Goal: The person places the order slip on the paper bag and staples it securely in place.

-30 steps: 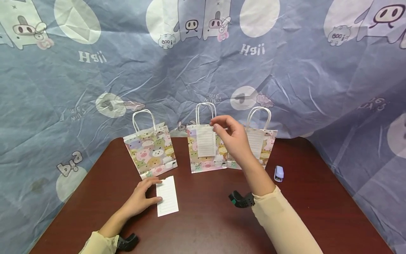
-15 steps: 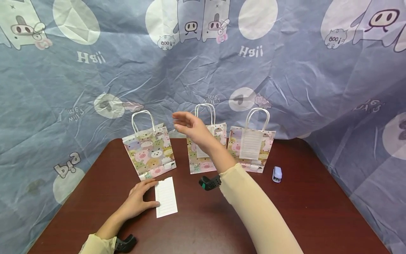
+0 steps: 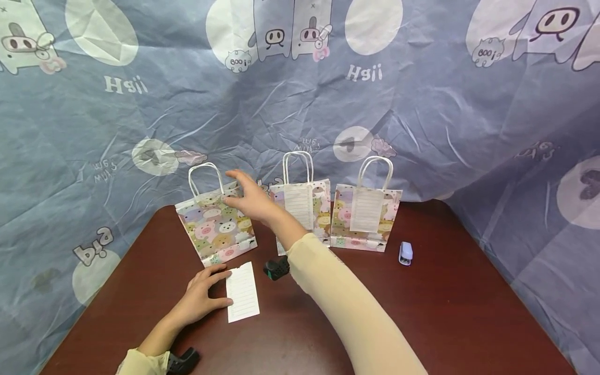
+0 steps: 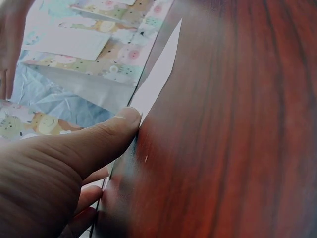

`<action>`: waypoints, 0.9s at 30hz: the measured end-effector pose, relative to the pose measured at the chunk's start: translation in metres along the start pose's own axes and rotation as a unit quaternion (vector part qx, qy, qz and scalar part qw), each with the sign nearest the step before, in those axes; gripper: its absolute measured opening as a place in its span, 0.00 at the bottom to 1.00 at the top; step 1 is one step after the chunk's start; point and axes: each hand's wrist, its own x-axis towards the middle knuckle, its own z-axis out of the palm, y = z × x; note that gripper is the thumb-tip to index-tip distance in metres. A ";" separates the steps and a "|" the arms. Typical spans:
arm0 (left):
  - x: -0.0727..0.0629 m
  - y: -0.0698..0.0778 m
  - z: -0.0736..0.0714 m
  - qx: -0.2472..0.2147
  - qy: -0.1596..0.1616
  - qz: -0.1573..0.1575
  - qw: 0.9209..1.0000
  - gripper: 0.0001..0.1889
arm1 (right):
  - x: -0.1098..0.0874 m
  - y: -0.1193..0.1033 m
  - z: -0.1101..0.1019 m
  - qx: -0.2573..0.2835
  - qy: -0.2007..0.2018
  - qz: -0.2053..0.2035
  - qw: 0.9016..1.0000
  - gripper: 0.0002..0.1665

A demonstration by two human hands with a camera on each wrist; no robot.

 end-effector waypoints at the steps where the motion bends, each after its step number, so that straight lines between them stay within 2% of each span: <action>1: 0.000 0.000 0.000 -0.003 0.001 0.001 1.000 0.36 | 0.002 0.000 0.003 -0.003 0.003 0.005 1.000 0.40; 8: 0.000 0.000 -0.001 -0.002 0.004 -0.006 1.000 0.35 | 0.010 0.001 0.020 0.033 0.031 0.036 0.998 0.44; 11: 0.000 0.000 -0.001 -0.005 -0.002 -0.008 1.000 0.34 | 0.011 0.005 0.025 0.028 0.044 0.043 0.998 0.43; 16: 0.000 0.000 -0.001 -0.008 -0.001 -0.010 1.000 0.30 | 0.012 0.007 0.028 -0.023 0.073 0.030 0.997 0.34; 21: 0.001 0.001 -0.001 -0.014 0.012 -0.007 1.000 0.21 | 0.011 0.007 0.029 -0.074 0.096 0.021 0.992 0.24; 27: 0.001 0.000 0.000 -0.021 0.033 0.005 0.999 0.11 | 0.010 0.011 0.029 -0.119 0.110 0.005 0.987 0.19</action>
